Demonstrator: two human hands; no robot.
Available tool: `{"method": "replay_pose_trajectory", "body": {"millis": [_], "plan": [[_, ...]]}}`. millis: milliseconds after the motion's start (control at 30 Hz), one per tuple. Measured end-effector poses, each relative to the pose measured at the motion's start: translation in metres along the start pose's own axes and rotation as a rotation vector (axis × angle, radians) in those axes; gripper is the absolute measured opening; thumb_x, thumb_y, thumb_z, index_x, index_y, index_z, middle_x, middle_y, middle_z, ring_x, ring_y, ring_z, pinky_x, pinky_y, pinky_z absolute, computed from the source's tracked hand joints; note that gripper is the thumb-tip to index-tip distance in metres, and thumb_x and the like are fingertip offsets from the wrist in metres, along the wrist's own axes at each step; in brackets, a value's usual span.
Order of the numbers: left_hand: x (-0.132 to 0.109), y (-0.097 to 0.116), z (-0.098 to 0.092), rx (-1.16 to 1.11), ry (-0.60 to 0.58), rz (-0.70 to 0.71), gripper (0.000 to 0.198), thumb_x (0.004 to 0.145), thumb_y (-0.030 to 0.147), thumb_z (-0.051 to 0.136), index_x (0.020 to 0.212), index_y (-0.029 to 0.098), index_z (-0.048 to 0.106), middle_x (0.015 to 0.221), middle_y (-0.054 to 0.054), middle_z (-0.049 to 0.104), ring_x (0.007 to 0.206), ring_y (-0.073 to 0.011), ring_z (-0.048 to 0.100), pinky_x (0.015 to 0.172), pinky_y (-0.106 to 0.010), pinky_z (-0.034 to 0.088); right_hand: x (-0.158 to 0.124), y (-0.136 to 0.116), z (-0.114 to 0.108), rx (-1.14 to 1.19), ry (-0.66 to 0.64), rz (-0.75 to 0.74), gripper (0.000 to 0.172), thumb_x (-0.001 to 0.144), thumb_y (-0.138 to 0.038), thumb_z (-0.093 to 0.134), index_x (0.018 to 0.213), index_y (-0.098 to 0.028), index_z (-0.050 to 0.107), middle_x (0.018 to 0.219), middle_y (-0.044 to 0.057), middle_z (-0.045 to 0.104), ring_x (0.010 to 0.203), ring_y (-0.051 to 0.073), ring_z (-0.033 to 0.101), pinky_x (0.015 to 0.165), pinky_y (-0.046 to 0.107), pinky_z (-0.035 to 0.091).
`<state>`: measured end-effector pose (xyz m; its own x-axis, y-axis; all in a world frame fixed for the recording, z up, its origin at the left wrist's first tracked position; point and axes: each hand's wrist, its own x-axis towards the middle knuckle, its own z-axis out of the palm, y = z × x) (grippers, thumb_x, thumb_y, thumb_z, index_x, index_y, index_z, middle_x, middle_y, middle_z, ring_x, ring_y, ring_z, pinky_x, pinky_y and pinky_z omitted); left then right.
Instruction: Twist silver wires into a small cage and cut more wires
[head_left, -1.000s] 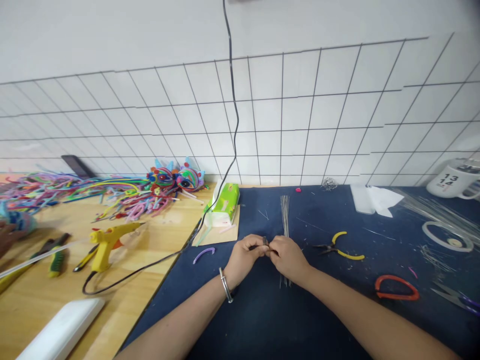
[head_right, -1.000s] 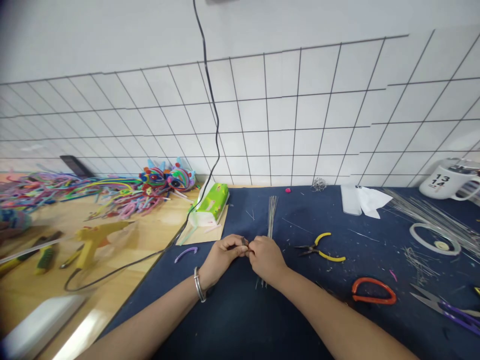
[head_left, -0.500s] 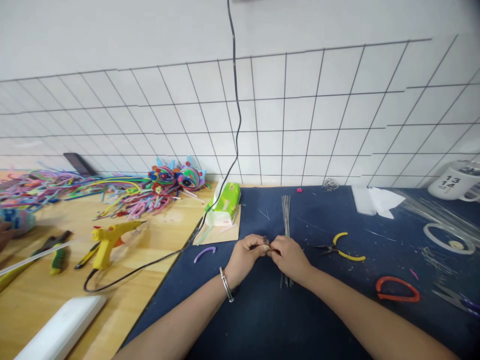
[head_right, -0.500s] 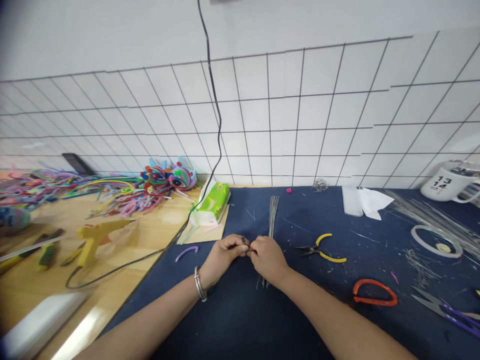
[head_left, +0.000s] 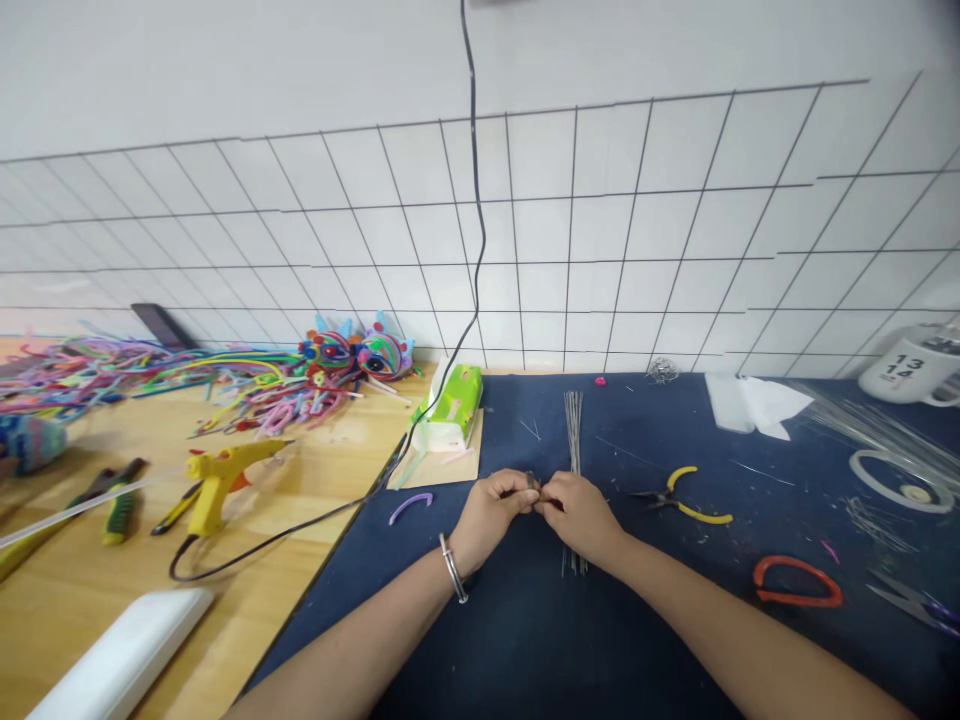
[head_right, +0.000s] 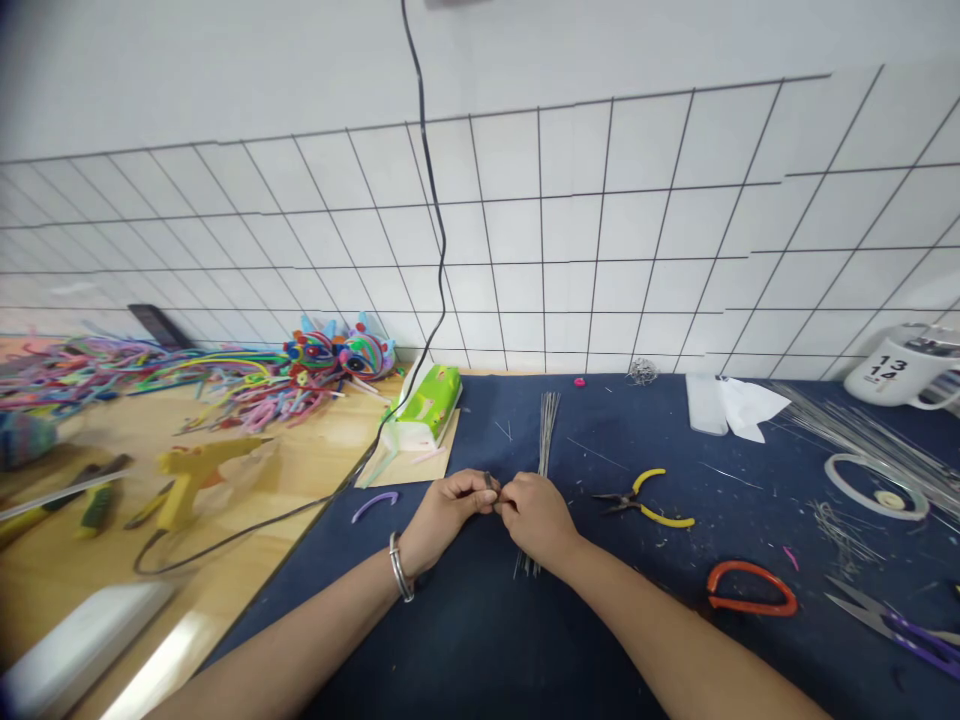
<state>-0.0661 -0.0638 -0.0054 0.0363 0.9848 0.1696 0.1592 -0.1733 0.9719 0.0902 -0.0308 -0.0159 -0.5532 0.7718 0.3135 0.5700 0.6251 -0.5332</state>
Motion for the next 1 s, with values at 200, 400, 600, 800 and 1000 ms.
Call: {"method": "replay_pose_trajectory", "body": {"millis": [200,400,600,800,1000], "plan": [[-0.0005,0.0019,0.0006,-0.009,0.008,-0.007,0.02,0.071,0.027,0.061,0.056,0.014,0.058,0.072,-0.004,0.061,0.074,-0.0153,0.054,0.072,-0.026,0.04,0.0003,-0.0015,0.0003,-0.003,0.02,-0.001,0.013,0.074,-0.013,0.051,0.061,-0.016,0.053,0.066,0.0,0.05,0.066,0.01,0.046,0.063,0.022,0.032],[0.0002,-0.0018,0.0003,0.004,-0.015,-0.007,0.018,0.073,0.025,0.058,0.059,0.013,0.057,0.071,-0.002,0.059,0.072,-0.0136,0.054,0.071,-0.025,0.04,0.0008,-0.0017,0.0012,-0.008,0.023,-0.008,0.013,0.072,-0.012,0.05,0.06,-0.016,0.05,0.066,-0.001,0.048,0.065,0.01,0.044,0.062,0.022,0.031],[0.001,-0.0036,-0.0002,0.02,-0.042,-0.028,0.019,0.075,0.026,0.056,0.06,0.014,0.055,0.07,-0.002,0.059,0.07,-0.0133,0.054,0.068,-0.025,0.04,-0.0001,-0.001,0.0024,-0.019,0.034,-0.012,0.014,0.071,-0.012,0.05,0.058,-0.016,0.045,0.063,-0.002,0.046,0.063,0.009,0.043,0.06,0.021,0.03],[0.0013,-0.0055,0.0003,0.086,-0.026,-0.005,0.019,0.076,0.026,0.054,0.06,0.015,0.053,0.071,-0.002,0.059,0.071,-0.0136,0.054,0.07,-0.025,0.04,-0.0005,-0.0011,0.0027,-0.01,0.039,-0.011,0.014,0.071,-0.012,0.051,0.058,-0.016,0.047,0.064,-0.001,0.048,0.064,0.01,0.044,0.061,0.021,0.03],[0.0016,-0.0047,0.0014,0.167,0.007,0.062,0.018,0.075,0.022,0.054,0.058,0.016,0.053,0.073,-0.002,0.059,0.076,-0.0143,0.054,0.074,-0.026,0.039,0.0008,0.0006,0.0031,0.007,0.018,-0.032,0.016,0.075,-0.014,0.051,0.06,-0.016,0.053,0.066,-0.001,0.05,0.066,0.01,0.046,0.063,0.021,0.032]]}}
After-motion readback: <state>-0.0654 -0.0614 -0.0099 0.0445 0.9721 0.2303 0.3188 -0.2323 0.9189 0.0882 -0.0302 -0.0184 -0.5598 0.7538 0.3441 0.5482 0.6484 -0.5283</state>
